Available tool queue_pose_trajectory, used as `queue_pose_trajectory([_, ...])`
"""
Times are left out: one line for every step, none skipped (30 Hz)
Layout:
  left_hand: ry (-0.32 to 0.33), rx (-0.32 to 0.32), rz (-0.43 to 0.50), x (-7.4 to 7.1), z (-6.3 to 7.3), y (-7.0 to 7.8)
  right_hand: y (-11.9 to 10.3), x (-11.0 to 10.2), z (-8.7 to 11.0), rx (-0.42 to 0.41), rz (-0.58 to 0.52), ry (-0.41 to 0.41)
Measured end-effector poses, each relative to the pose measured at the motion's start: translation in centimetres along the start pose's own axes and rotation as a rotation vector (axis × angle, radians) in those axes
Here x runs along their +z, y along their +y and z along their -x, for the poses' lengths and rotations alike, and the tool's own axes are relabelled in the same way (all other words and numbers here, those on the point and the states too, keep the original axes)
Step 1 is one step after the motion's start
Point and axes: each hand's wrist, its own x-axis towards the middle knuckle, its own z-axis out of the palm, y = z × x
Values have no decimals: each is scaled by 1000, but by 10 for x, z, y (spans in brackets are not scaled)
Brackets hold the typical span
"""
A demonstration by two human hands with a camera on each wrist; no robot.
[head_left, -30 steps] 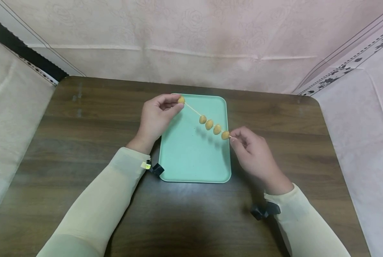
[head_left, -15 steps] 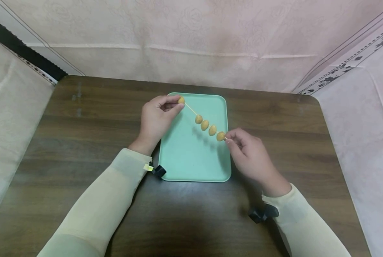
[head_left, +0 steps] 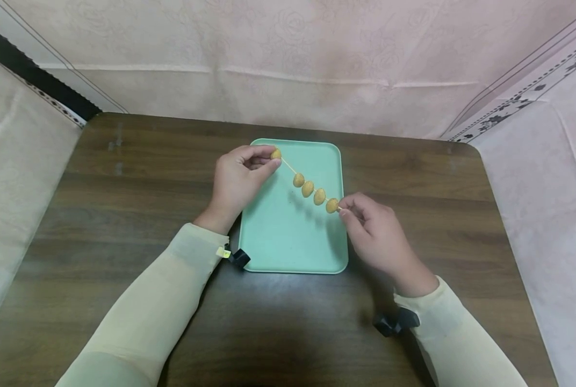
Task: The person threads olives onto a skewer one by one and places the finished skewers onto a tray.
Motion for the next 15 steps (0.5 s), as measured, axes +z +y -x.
queue_pose_trajectory([-6,-4,2,0,0,0,0,0,0,-2,-1,1])
queue_pose_trajectory([-12,-8,7,0,0,0,1,0,0,-2,-4,2])
queue_pose_trajectory([-18,-11,11,0,0,0,1,0,-1,-3,-5,3])
queue_pose_trajectory([-23,-11,17,1,0,0,1,0,-1,-4,-5,3])
queue_pose_trajectory([-27,-10,20,1,0,0,1,-1,-1,-5,-5,3])
queue_pose_trajectory([-32,-6,20,1,0,0,2,-1,-2,-3,-8,3])
queue_pose_trajectory([-35,1,22,2,0,0,2,-1,-2,-1,-11,2])
queue_pose_trajectory([-38,9,24,2,1,0,2,-1,-2,0,-11,1])
queue_pose_trajectory([-43,18,22,3,1,0,1,-1,-3,1,-13,0])
queue_pose_trajectory([-47,29,20,3,2,0,1,-1,-3,3,-15,0])
queue_pose_trajectory([-52,39,16,4,3,0,1,-1,-3,6,-18,0])
queue_pose_trajectory([-58,48,13,4,3,0,1,-1,-3,8,-21,1])
queue_pose_trajectory([-64,58,7,5,4,0,1,-1,-4,9,-23,1])
queue_pose_trajectory([-69,65,2,6,5,0,1,-1,-4,10,-22,1])
queue_pose_trajectory([-74,72,-3,6,5,0,1,-1,-4,12,-24,1])
